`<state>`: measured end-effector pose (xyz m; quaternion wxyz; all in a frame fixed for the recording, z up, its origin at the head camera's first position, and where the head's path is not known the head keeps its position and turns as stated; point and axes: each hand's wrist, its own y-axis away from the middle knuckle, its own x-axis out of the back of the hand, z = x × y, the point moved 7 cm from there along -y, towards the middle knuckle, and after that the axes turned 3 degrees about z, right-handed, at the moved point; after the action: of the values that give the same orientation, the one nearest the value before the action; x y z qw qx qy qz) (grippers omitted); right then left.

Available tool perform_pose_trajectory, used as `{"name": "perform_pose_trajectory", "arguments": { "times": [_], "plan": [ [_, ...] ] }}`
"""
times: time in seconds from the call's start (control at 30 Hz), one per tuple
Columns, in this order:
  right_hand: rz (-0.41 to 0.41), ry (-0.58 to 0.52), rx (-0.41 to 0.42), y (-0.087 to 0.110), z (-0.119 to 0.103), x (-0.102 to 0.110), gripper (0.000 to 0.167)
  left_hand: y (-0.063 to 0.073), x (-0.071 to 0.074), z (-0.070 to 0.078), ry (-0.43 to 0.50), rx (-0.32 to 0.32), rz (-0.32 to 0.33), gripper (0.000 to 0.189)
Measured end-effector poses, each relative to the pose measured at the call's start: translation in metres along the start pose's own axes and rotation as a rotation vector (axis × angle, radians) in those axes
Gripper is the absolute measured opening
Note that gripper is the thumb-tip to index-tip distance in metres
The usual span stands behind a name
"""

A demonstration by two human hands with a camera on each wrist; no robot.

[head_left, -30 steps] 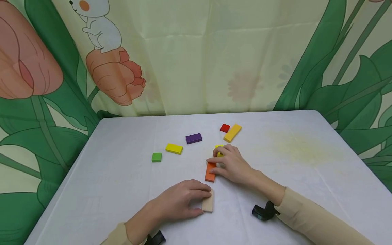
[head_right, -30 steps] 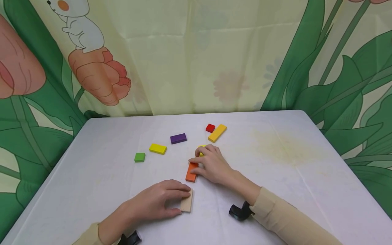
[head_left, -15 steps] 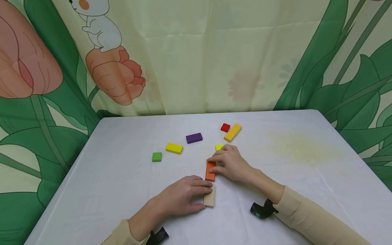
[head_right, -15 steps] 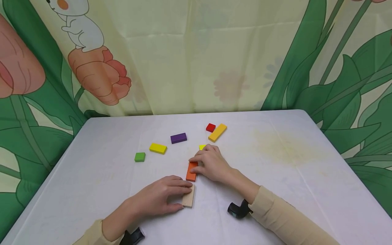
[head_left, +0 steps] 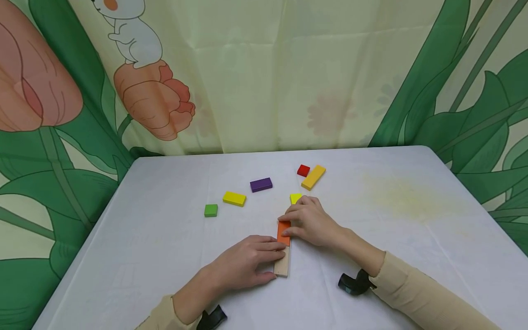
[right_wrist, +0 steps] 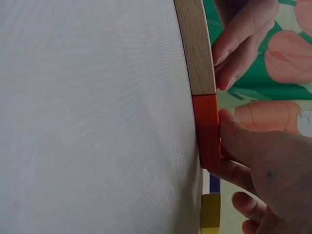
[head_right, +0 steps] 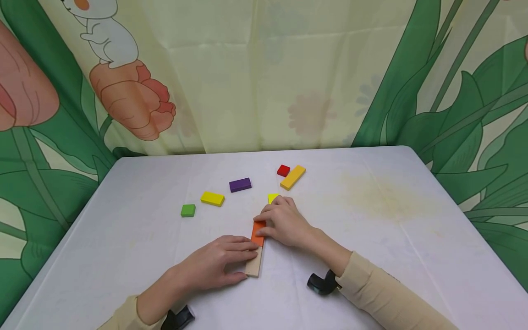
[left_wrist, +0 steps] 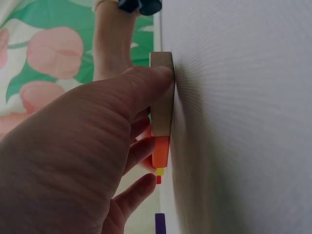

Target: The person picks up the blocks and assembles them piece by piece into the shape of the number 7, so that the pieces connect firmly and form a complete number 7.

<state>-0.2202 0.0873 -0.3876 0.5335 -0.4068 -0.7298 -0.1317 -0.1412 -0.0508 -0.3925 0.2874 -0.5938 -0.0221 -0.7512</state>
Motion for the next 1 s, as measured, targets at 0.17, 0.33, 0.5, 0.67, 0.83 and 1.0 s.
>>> {"name": "perform_pose_trajectory", "arguments": {
  "times": [0.17, 0.33, 0.5, 0.67, 0.83, 1.0],
  "plan": [
    [0.001, 0.002, -0.004, 0.0002, -0.0005, 0.0006, 0.033, 0.0004, -0.0011, -0.0006, -0.013, 0.04, -0.027, 0.045],
    [0.002, 0.007, -0.008, 0.0004, 0.0, -0.0002, 0.032, 0.0008, -0.0012, -0.0007, -0.024, 0.062, -0.038, 0.045],
    [0.004, 0.013, -0.009, 0.0008, 0.0005, -0.0014, 0.033, 0.0, -0.0014, 0.0002, -0.027, 0.06, -0.041, 0.045],
    [0.011, 0.007, -0.008, 0.001, -0.0002, -0.001, 0.033, -0.0012, -0.003, -0.0001, -0.03, 0.08, -0.067, 0.046],
    [0.012, 0.0, -0.003, 0.001, -0.002, -0.0009, 0.034, -0.0015, -0.0051, -0.0008, -0.045, 0.096, -0.084, 0.047],
    [0.007, 0.002, 0.011, 0.0015, -0.0039, -0.0008, 0.034, -0.0024, -0.0041, 0.0019, -0.05, 0.063, -0.058, 0.046]
  ]
}}
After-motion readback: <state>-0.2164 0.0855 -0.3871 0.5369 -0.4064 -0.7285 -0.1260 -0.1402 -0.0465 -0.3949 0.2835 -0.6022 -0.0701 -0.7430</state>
